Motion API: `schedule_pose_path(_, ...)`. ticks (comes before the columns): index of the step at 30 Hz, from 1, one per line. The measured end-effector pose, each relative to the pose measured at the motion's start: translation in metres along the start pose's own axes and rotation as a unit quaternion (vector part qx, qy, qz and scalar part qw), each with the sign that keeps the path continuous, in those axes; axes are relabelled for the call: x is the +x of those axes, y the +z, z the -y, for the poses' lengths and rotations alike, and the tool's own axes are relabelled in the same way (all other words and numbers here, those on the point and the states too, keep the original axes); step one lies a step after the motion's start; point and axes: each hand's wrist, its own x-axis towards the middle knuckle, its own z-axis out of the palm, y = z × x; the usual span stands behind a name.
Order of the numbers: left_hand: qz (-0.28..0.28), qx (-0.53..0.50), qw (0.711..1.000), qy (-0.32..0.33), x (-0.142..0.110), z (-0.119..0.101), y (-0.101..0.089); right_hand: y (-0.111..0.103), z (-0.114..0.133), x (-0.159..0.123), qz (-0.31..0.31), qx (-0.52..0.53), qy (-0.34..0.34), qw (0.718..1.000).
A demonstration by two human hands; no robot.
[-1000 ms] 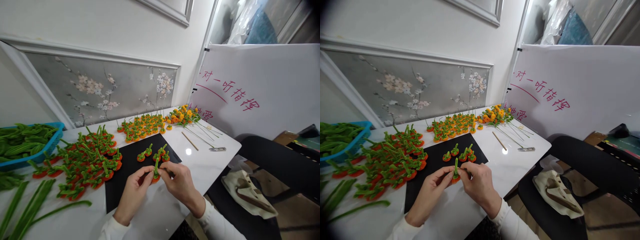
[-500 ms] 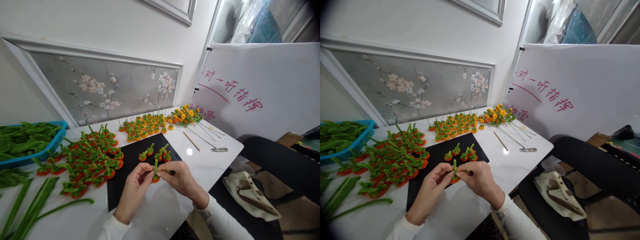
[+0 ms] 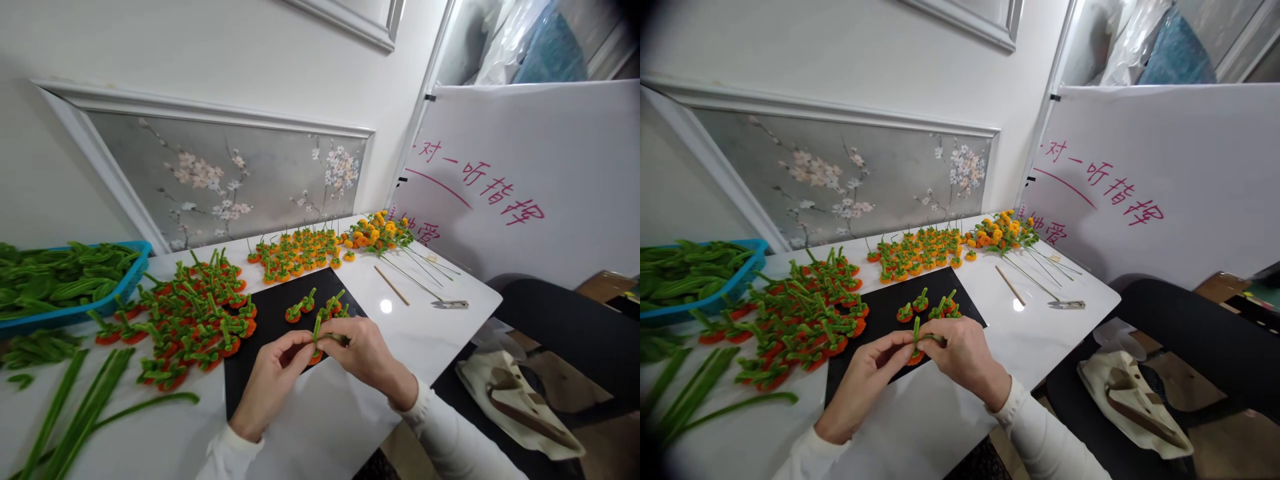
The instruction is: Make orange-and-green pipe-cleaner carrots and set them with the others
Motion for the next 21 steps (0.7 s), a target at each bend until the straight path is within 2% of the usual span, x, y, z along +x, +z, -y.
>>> schedule_pose_path(3, 0.034, -0.042, 0.998, -0.012, 0.002, -0.002, 0.0, 0.003, 0.0, 0.0, 0.001, -0.057, 0.006, 0.998)
schedule_pose_path(7, 0.071, -0.051, 0.995, -0.041, 0.002, -0.005, 0.0, -0.003, 0.0, -0.005, 0.048, -0.076, -0.053, 0.995)
schedule_pose_path(11, 0.065, -0.012, 0.995, -0.075, 0.001, -0.008, -0.006, -0.016, -0.006, -0.016, 0.103, -0.108, -0.084, 0.985)
schedule_pose_path(16, 0.108, 0.042, 0.987, -0.115, 0.0, -0.007, -0.015, -0.013, -0.017, -0.027, 0.101, -0.18, -0.097, 0.974)
schedule_pose_path(21, 0.144, 0.04, 0.98, -0.131, -0.001, -0.012, -0.014, -0.005, -0.019, -0.03, 0.11, -0.214, -0.086, 0.967)
